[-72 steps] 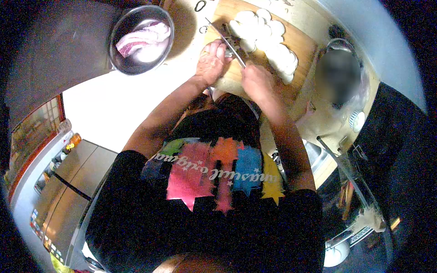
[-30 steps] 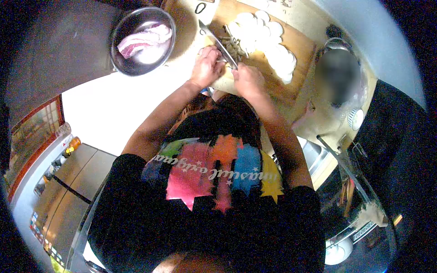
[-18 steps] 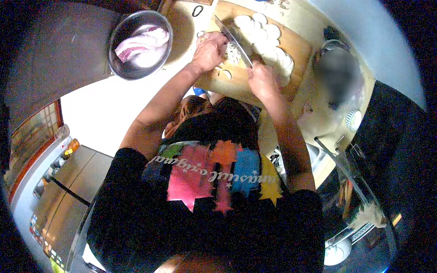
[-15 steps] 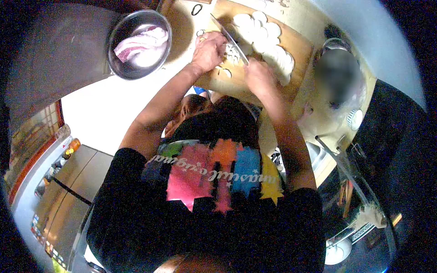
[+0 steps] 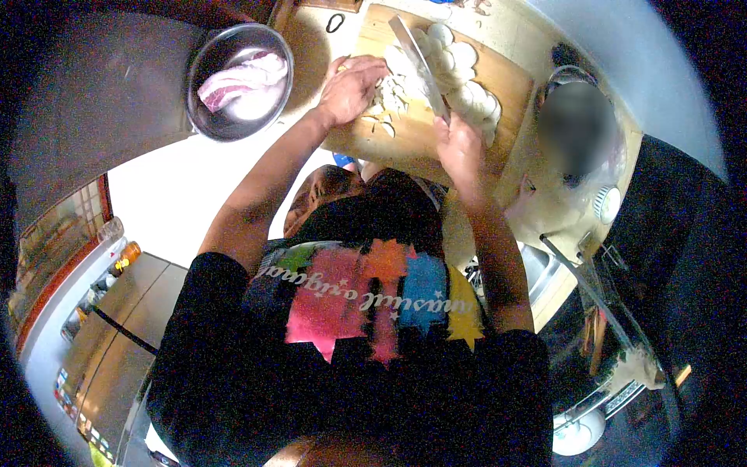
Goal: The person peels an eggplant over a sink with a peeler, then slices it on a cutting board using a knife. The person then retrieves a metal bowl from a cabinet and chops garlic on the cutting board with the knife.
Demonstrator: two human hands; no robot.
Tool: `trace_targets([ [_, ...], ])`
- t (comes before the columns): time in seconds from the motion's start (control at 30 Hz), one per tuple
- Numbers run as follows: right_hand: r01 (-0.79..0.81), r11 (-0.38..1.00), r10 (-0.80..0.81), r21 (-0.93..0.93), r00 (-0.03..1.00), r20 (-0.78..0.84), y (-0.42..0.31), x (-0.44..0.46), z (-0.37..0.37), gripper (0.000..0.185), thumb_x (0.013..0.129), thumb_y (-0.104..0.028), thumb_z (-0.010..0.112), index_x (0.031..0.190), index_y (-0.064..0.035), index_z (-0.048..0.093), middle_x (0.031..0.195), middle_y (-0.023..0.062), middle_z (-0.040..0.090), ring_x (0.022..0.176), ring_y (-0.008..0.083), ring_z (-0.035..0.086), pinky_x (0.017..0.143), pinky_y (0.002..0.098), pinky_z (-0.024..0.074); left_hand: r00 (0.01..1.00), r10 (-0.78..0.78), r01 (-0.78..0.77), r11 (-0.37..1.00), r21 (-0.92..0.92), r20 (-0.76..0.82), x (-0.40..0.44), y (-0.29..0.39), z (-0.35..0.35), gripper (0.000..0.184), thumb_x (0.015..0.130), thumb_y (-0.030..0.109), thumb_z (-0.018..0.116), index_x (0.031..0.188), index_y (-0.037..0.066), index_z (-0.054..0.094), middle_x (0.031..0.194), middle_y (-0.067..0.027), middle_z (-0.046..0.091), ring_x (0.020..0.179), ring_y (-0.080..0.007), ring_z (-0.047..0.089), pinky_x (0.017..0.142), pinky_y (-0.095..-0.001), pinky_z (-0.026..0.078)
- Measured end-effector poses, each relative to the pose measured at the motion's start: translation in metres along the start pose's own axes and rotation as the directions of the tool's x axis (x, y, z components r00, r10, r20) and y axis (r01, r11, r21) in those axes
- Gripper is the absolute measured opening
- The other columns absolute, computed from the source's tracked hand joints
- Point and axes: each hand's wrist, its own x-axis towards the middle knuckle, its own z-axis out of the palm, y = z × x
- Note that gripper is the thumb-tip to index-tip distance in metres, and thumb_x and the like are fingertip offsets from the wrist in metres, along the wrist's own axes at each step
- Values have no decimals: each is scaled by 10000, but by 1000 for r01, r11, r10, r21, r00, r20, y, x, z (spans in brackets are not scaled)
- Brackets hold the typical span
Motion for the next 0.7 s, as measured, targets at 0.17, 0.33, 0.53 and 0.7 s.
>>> trace_targets([
  [0.17,-32,998,35,-58,997,62,3,-14,-7,306,917,-280,557,945,20,610,796,267,619,767,447,609,692,525,471,993,-96,100,994,-53,72,-22,2,2,381,835,147,540,1215,149,563,1286,-49,543,1243,-228,446,1068,-498,226],
  [0.33,-36,999,36,-7,992,119,-12,-21,-10,288,910,-275,562,922,10,602,776,260,617,763,441,611,694,521,472,987,-123,96,969,-228,-104,-29,-5,4,517,767,227,640,1246,76,516,1311,-148,483,1245,-305,415,1061,-476,255],
  [0.53,15,996,6,-88,971,238,-34,-16,-12,242,901,-234,556,913,4,596,790,253,623,790,431,616,721,513,478,959,-152,83,957,-277,-239,-49,6,15,449,766,139,675,1183,50,533,1224,-162,526,1178,-337,450,1018,-411,357],
  [0.7,70,984,-12,-161,942,335,-56,0,-9,286,921,-281,543,940,3,580,819,221,631,804,404,622,724,495,470,961,-158,100,964,-248,-228,-38,7,17,310,751,76,652,1055,78,588,1071,-125,583,1072,-337,520,954,-439,376],
])
